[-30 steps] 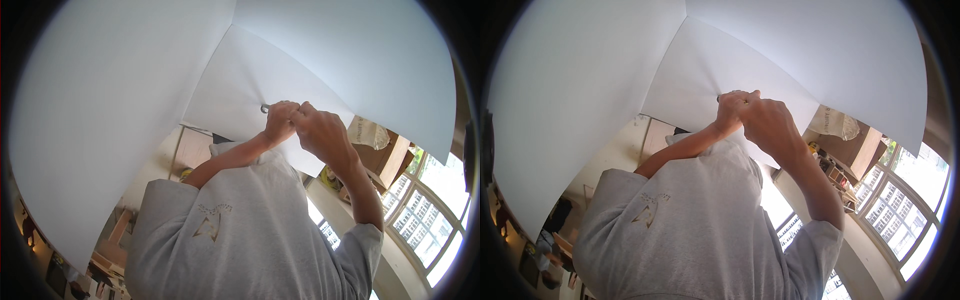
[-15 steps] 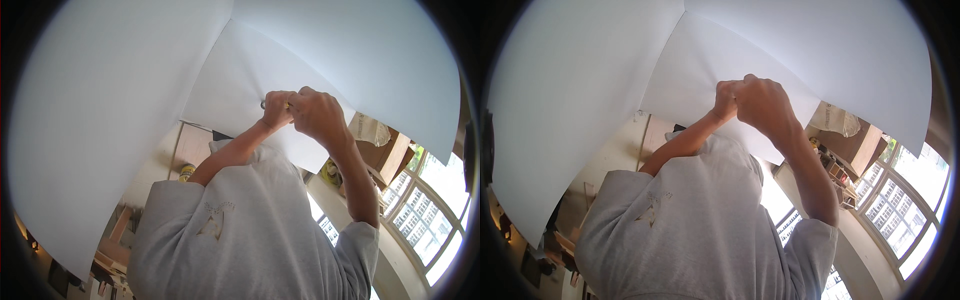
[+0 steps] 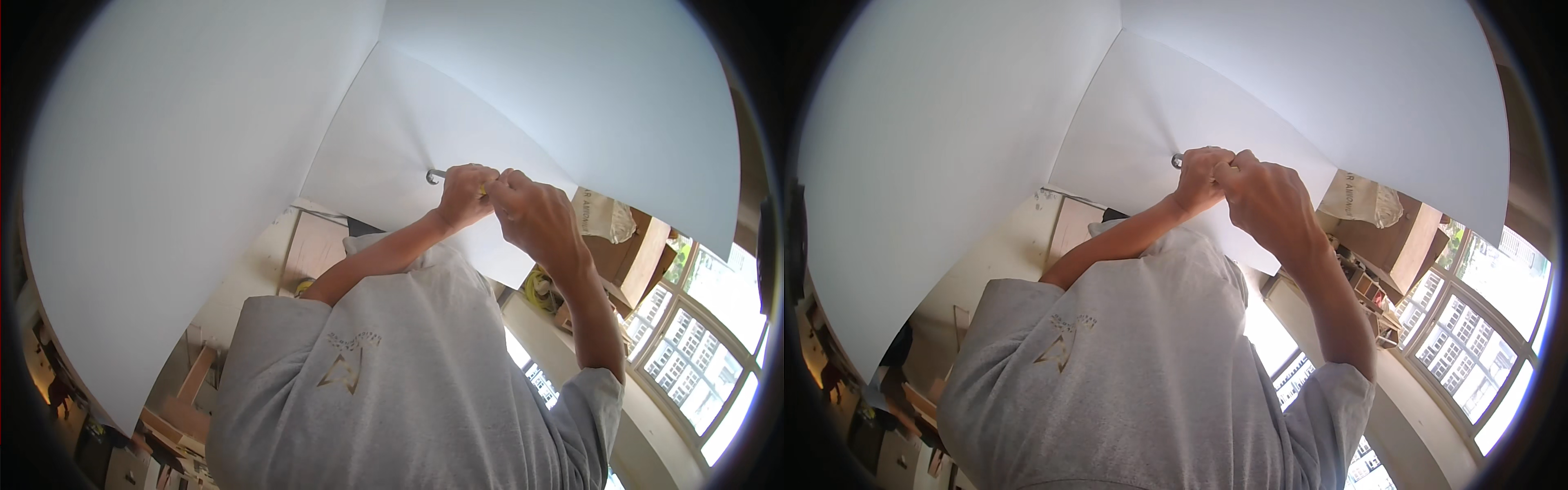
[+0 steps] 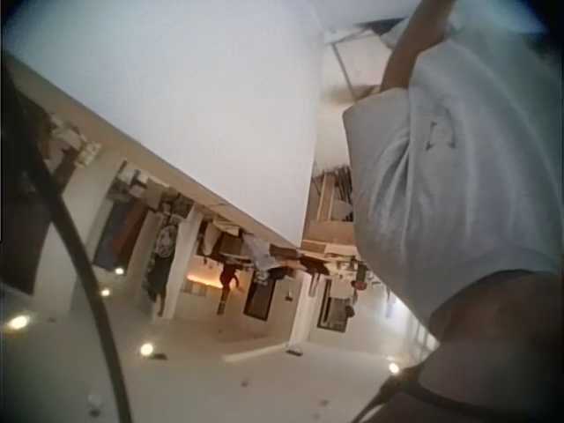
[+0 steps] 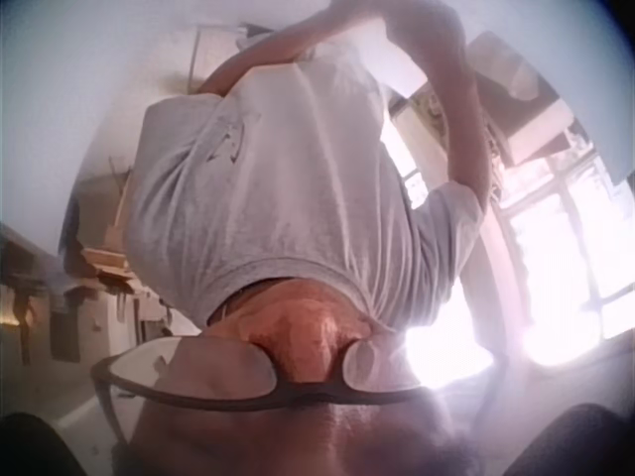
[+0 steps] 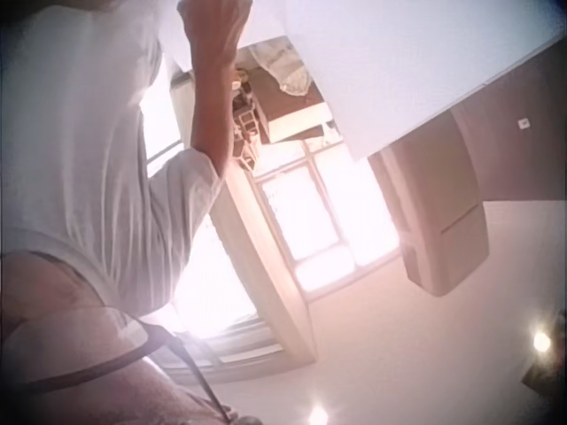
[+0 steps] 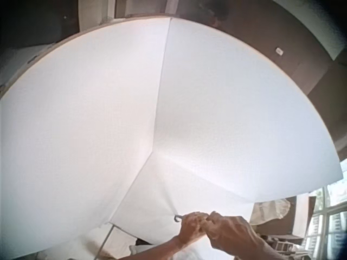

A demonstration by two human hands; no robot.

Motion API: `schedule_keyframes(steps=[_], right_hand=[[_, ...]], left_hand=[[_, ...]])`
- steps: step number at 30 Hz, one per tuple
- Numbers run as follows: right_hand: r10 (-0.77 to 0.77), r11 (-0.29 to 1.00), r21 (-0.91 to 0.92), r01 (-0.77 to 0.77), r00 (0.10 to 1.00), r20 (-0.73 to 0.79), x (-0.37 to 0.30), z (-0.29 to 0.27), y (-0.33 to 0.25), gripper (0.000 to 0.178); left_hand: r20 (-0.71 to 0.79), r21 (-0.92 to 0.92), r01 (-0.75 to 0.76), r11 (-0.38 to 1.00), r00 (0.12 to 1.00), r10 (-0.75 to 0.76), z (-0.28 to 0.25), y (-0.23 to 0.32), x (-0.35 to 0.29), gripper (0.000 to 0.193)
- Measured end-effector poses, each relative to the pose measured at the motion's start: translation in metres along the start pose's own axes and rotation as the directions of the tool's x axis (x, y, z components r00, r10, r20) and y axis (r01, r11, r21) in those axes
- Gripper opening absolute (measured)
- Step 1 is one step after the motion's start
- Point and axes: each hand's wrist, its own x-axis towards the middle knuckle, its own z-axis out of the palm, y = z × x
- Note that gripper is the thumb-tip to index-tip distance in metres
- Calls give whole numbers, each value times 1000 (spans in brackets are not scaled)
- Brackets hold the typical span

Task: Preparing and smoothing holes in a cabinet panel using a screwdriver and a round file.

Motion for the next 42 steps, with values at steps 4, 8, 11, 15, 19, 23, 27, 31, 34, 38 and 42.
schedule_keyframes(steps=[4,8,11,15,19,23,27,31,34,38,42], right_hand=[[96,995,13,-96,995,5,-1,13,-13,13],[198,977,72,-200,979,44,-3,21,-14,16],[79,997,-10,-78,990,118,-5,27,-4,18],[60,997,49,-65,994,89,-6,15,-16,17],[179,962,199,-187,982,61,0,9,-14,19],[5,998,56,-9,997,71,0,9,-12,25],[-9,999,-45,14,995,104,-2,3,-6,33],[-24,993,-107,39,991,135,-1,-5,-4,32],[-4,997,-79,15,991,134,3,-7,2,27],[67,997,-48,-63,992,103,4,0,-9,26],[185,982,-61,-178,974,131,2,9,-7,30]], left_hand=[[11,-23,-51,998,999,51,1,-14,-2,26],[50,-29,-62,998,997,64,9,-22,-10,32],[-7,27,-13,1000,1000,13,11,-21,-19,30],[-78,37,-17,999,997,20,10,-10,-19,30],[73,-65,25,998,997,-21,-1,-13,-10,36],[8,23,9,1000,1000,-10,-3,-5,-14,29],[-67,-10,-34,999,997,33,2,0,-10,27],[-19,41,0,999,1000,0,5,-1,-4,29],[-8,39,8,999,1000,-8,6,1,1,34],[-20,68,-88,994,996,89,6,-7,2,41],[60,90,-63,994,997,58,8,-15,-1,42]])
